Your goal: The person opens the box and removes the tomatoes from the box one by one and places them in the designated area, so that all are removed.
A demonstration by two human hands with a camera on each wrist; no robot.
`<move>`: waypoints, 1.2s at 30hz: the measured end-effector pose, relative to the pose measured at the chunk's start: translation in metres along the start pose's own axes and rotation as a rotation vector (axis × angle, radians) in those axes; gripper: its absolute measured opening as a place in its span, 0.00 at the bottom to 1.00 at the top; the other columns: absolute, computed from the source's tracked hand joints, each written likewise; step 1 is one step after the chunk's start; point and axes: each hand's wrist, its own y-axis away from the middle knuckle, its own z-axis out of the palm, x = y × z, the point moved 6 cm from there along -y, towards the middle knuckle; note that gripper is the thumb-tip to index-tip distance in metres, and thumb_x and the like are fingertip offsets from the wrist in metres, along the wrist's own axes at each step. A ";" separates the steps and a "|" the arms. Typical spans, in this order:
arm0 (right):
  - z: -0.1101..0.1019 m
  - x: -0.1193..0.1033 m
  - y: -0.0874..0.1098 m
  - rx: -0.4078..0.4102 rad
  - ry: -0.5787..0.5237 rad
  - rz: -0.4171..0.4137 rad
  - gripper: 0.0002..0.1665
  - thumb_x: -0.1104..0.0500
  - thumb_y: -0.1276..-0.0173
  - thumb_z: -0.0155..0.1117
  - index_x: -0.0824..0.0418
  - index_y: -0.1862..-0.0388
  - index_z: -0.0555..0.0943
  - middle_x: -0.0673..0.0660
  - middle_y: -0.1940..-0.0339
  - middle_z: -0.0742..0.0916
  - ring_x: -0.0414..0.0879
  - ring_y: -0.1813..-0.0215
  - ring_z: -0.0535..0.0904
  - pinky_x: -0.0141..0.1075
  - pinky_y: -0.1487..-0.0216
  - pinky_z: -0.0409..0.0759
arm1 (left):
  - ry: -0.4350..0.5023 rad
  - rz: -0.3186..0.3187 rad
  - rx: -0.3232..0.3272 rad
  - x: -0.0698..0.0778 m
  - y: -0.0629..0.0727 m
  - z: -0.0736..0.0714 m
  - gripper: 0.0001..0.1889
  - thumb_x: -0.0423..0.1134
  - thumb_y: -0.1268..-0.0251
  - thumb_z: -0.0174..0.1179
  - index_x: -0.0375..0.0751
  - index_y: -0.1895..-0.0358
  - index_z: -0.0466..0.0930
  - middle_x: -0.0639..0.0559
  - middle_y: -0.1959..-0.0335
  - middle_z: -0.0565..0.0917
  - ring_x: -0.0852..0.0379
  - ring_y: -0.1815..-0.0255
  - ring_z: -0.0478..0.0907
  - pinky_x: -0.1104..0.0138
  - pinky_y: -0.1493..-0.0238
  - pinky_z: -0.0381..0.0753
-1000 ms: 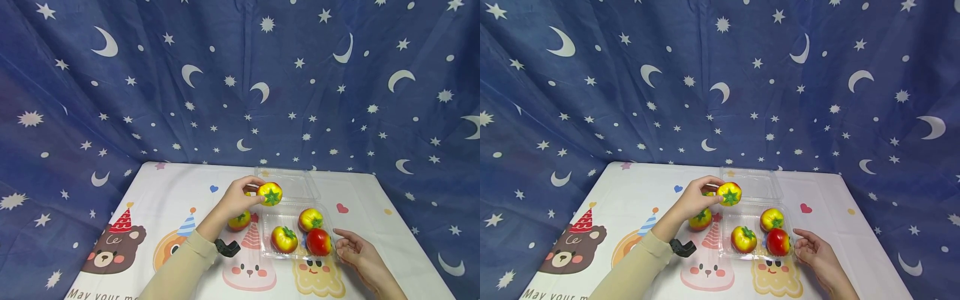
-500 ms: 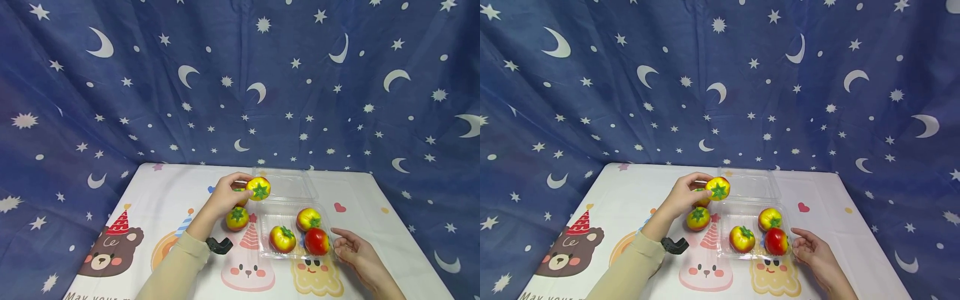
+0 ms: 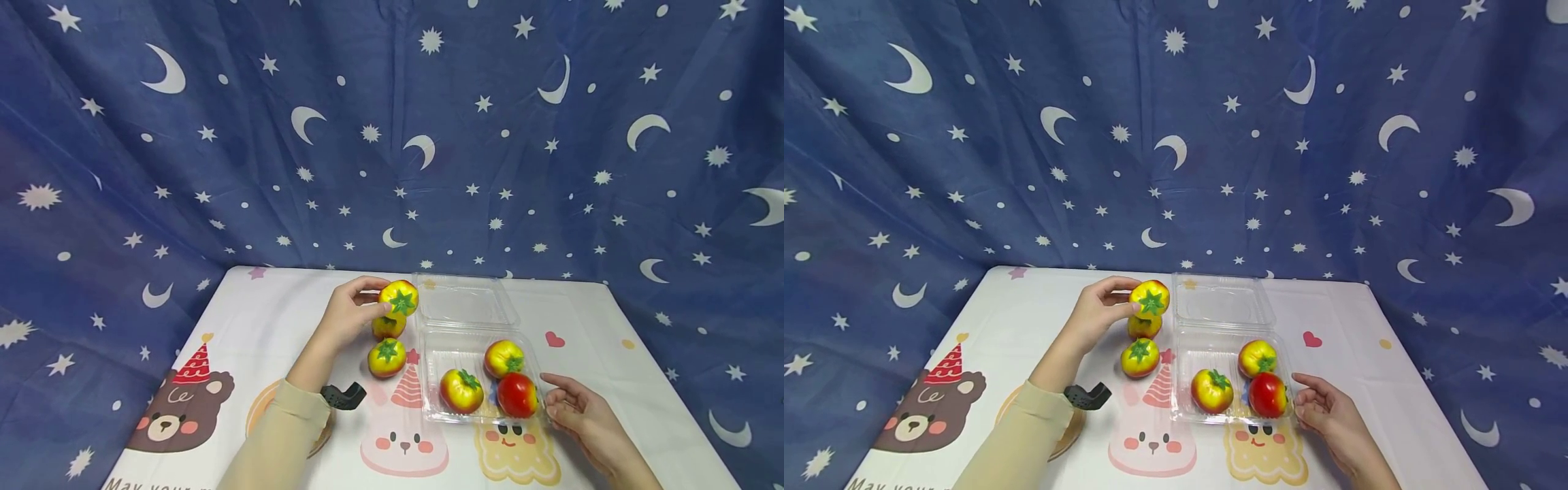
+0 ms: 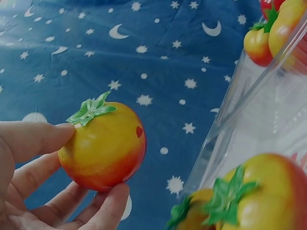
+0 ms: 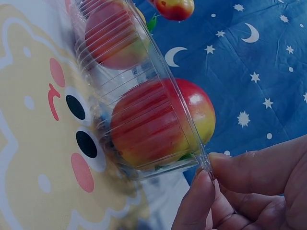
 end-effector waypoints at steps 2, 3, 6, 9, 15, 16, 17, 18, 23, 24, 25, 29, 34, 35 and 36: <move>0.000 0.000 0.000 0.001 -0.001 0.003 0.44 0.74 0.29 0.65 0.69 0.17 0.60 0.53 0.57 0.83 0.44 0.62 0.80 0.31 0.59 0.88 | -0.011 -0.013 0.023 -0.002 0.000 -0.006 0.21 0.33 0.37 0.73 0.46 0.40 0.88 0.45 0.38 0.86 0.44 0.39 0.88 0.58 0.41 0.91; 0.000 0.001 0.000 0.000 -0.001 0.006 0.44 0.73 0.29 0.65 0.69 0.17 0.60 0.53 0.57 0.83 0.44 0.62 0.80 0.31 0.59 0.88 | -0.016 -0.020 0.032 -0.003 0.001 -0.009 0.21 0.34 0.38 0.73 0.47 0.40 0.88 0.45 0.38 0.86 0.44 0.39 0.88 0.58 0.40 0.90; 0.000 0.002 0.000 -0.003 0.006 0.020 0.44 0.73 0.28 0.65 0.69 0.16 0.60 0.53 0.57 0.83 0.44 0.61 0.80 0.31 0.57 0.89 | -0.006 -0.040 0.057 -0.007 0.002 -0.018 0.22 0.34 0.38 0.74 0.47 0.40 0.88 0.45 0.38 0.85 0.44 0.39 0.88 0.57 0.40 0.91; 0.000 0.002 0.000 -0.009 0.011 0.026 0.44 0.73 0.27 0.64 0.68 0.16 0.59 0.53 0.56 0.83 0.44 0.60 0.80 0.31 0.56 0.89 | 0.004 -0.057 0.074 -0.013 0.004 -0.023 0.22 0.33 0.38 0.74 0.47 0.40 0.87 0.44 0.38 0.85 0.45 0.40 0.87 0.59 0.42 0.91; 0.000 0.003 0.000 -0.004 -0.003 0.018 0.44 0.73 0.28 0.64 0.69 0.16 0.59 0.54 0.56 0.83 0.44 0.61 0.80 0.31 0.57 0.89 | 0.034 -0.091 0.065 -0.023 0.007 -0.026 0.22 0.32 0.37 0.73 0.44 0.38 0.86 0.42 0.37 0.84 0.43 0.40 0.87 0.63 0.45 0.92; 0.000 0.003 0.000 -0.002 -0.007 0.017 0.44 0.73 0.28 0.65 0.69 0.16 0.59 0.53 0.57 0.83 0.44 0.61 0.80 0.31 0.57 0.89 | 0.039 -0.097 0.066 -0.025 0.007 -0.027 0.22 0.31 0.37 0.73 0.43 0.38 0.86 0.42 0.37 0.84 0.42 0.40 0.87 0.63 0.45 0.92; 0.000 0.004 0.000 -0.001 -0.012 0.017 0.44 0.73 0.28 0.65 0.69 0.16 0.59 0.53 0.57 0.83 0.44 0.61 0.81 0.32 0.57 0.89 | 0.044 -0.100 0.069 -0.026 0.008 -0.028 0.22 0.32 0.36 0.73 0.43 0.38 0.86 0.41 0.36 0.83 0.42 0.40 0.87 0.63 0.45 0.92; 0.000 0.004 0.000 0.002 -0.015 0.016 0.44 0.73 0.28 0.65 0.69 0.16 0.60 0.53 0.57 0.83 0.45 0.61 0.81 0.32 0.57 0.89 | 0.048 -0.104 0.075 -0.028 0.009 -0.029 0.22 0.32 0.36 0.73 0.42 0.38 0.85 0.41 0.36 0.83 0.43 0.40 0.87 0.64 0.46 0.92; 0.000 0.005 0.001 0.001 -0.031 0.018 0.44 0.73 0.28 0.65 0.69 0.16 0.60 0.53 0.57 0.83 0.44 0.60 0.81 0.32 0.57 0.89 | 0.048 -0.127 0.111 -0.036 0.011 -0.038 0.22 0.34 0.34 0.72 0.42 0.36 0.84 0.41 0.35 0.82 0.44 0.38 0.86 0.65 0.47 0.92; 0.000 0.005 0.001 -0.001 -0.030 0.021 0.44 0.73 0.28 0.65 0.69 0.16 0.59 0.53 0.57 0.83 0.44 0.60 0.80 0.32 0.57 0.89 | 0.052 -0.131 0.119 -0.037 0.011 -0.040 0.22 0.34 0.34 0.72 0.42 0.36 0.84 0.41 0.35 0.82 0.43 0.38 0.85 0.65 0.47 0.92; 0.000 0.005 0.001 -0.002 -0.031 0.022 0.44 0.73 0.28 0.65 0.69 0.16 0.59 0.53 0.57 0.83 0.44 0.60 0.80 0.32 0.57 0.88 | 0.055 -0.133 0.128 -0.039 0.011 -0.042 0.23 0.34 0.33 0.72 0.42 0.36 0.83 0.40 0.35 0.81 0.43 0.38 0.85 0.65 0.47 0.92; 0.000 0.005 0.001 -0.002 -0.036 0.022 0.45 0.74 0.28 0.65 0.69 0.16 0.59 0.53 0.57 0.83 0.44 0.60 0.80 0.32 0.57 0.88 | 0.057 -0.143 0.173 -0.043 0.013 -0.049 0.23 0.33 0.33 0.71 0.41 0.35 0.83 0.39 0.35 0.81 0.45 0.40 0.85 0.63 0.47 0.92; 0.000 0.004 0.000 -0.009 -0.034 0.021 0.45 0.74 0.29 0.65 0.68 0.16 0.59 0.53 0.57 0.83 0.44 0.61 0.80 0.31 0.57 0.88 | 0.051 -0.164 0.207 -0.049 0.015 -0.055 0.23 0.31 0.34 0.71 0.39 0.36 0.83 0.38 0.36 0.82 0.49 0.44 0.86 0.64 0.48 0.93; 0.000 0.004 0.000 -0.011 -0.032 0.020 0.45 0.73 0.28 0.65 0.68 0.16 0.59 0.53 0.57 0.83 0.44 0.61 0.80 0.31 0.57 0.88 | 0.056 -0.168 0.209 -0.050 0.015 -0.055 0.23 0.31 0.34 0.71 0.39 0.36 0.83 0.38 0.36 0.82 0.49 0.45 0.86 0.64 0.49 0.93; 0.000 0.004 0.000 -0.015 -0.029 0.020 0.45 0.73 0.28 0.65 0.69 0.16 0.59 0.53 0.57 0.83 0.44 0.60 0.80 0.31 0.57 0.88 | 0.061 -0.171 0.211 -0.051 0.015 -0.056 0.23 0.30 0.34 0.71 0.39 0.36 0.83 0.38 0.36 0.82 0.49 0.45 0.86 0.65 0.49 0.93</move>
